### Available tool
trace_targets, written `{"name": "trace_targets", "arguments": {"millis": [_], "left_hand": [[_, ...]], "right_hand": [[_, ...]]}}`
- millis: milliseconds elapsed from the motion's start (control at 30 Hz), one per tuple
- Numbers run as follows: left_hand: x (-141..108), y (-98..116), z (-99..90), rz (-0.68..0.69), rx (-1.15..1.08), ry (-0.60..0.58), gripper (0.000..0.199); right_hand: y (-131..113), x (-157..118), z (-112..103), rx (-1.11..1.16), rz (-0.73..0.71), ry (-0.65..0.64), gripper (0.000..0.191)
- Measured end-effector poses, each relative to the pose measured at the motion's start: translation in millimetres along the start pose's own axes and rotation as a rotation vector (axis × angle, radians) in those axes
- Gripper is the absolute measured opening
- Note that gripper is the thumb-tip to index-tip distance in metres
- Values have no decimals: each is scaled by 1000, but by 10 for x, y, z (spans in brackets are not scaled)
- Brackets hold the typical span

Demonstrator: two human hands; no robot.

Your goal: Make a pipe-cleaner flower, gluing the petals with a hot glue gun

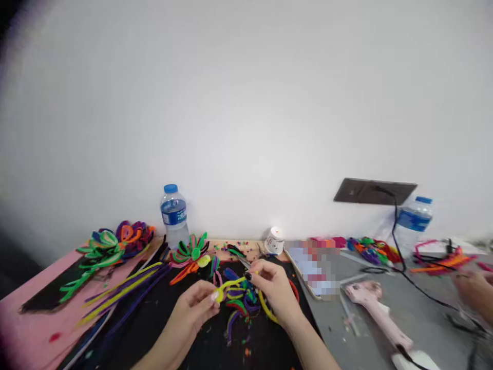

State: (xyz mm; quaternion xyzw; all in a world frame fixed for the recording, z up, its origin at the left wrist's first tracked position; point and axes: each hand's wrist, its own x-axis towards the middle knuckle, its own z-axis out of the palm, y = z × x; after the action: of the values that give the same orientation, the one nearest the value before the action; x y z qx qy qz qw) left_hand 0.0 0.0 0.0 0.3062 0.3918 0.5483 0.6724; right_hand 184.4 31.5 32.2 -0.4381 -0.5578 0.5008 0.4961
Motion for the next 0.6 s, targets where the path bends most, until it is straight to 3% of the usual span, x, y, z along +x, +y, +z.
{"name": "trace_targets", "arguments": {"millis": [367,600], "left_hand": [[56,-3,-105,12,-121,135,26],[107,-46,-166,12,-170,134,29]], "right_hand": [[166,-28,80,-53,-54,-103,14],[172,-29,135,-143,-76,-118,15]]}}
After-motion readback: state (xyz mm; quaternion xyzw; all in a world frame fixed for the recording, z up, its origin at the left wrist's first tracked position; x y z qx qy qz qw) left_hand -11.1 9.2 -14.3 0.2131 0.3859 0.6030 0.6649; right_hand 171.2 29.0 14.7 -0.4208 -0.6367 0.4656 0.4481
